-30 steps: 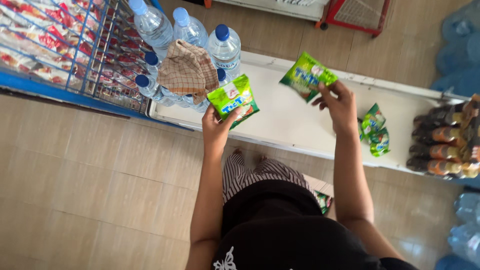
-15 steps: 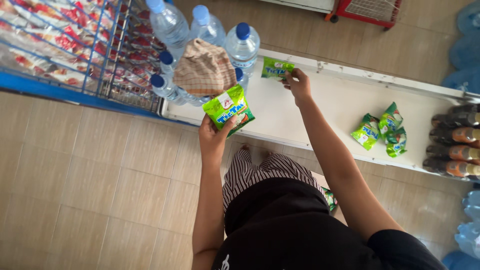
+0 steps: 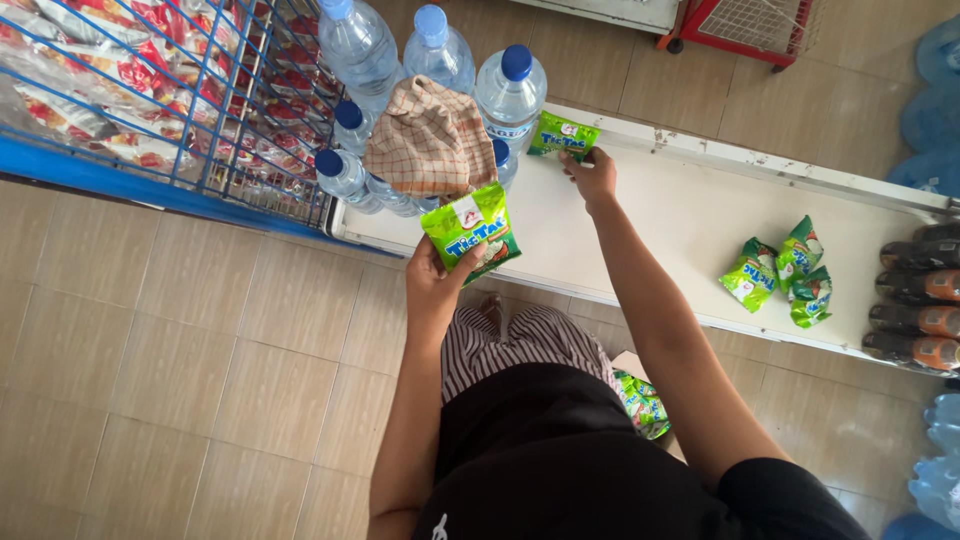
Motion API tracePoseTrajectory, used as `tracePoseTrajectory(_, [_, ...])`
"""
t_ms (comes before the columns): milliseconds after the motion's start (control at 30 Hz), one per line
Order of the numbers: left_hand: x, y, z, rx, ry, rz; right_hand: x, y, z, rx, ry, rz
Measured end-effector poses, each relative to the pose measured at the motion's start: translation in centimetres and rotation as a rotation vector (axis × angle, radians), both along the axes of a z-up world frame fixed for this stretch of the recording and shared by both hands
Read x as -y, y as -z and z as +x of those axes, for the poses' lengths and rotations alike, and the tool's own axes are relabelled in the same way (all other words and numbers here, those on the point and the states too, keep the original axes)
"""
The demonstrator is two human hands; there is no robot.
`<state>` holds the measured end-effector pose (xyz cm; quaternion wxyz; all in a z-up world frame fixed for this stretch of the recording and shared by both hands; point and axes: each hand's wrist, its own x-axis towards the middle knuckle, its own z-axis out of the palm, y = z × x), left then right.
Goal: The person sits on the floor and arranges small snack packets into a white plastic basket. They then wipe a shelf with a cloth and place green Tic Tac packets onto the shelf.
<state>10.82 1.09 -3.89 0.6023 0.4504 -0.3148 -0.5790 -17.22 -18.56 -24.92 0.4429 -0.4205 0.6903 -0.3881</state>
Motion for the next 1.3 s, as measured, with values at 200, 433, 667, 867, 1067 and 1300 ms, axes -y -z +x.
tracePoseTrajectory(200, [-0.3, 0.2, 1.0, 0.040, 0.033, 0.022, 0.5, -0.4, 1.0, -0.023, 0.018, -0.019])
tracePoseTrajectory(433, [-0.7, 0.4, 2.1, 0.051, 0.039, 0.025, 0.1, 0.1, 1.3, 0.000, 0.067, -0.056])
tracePoseTrajectory(667, [-0.7, 0.7, 1.9, 0.012, 0.048, 0.002, -4.8, -2.8, 1.6, -0.095, 0.179, -0.268])
tracePoseTrajectory(867, [0.4, 1.5, 0.5, 0.017, 0.154, -0.005, -15.3, -11.8, 4.9, 0.503, -0.019, -0.106])
tracePoseTrajectory(1067, [2.2, 2.6, -2.2, 0.114, 0.311, -0.055, -18.8, -19.6, 5.5, 0.336, -0.274, -0.251])
tracePoseTrajectory(1300, [2.3, 2.9, -4.3, 0.244, 0.369, -0.144, -19.6, -18.4, 2.8, 0.282, -0.273, -0.183])
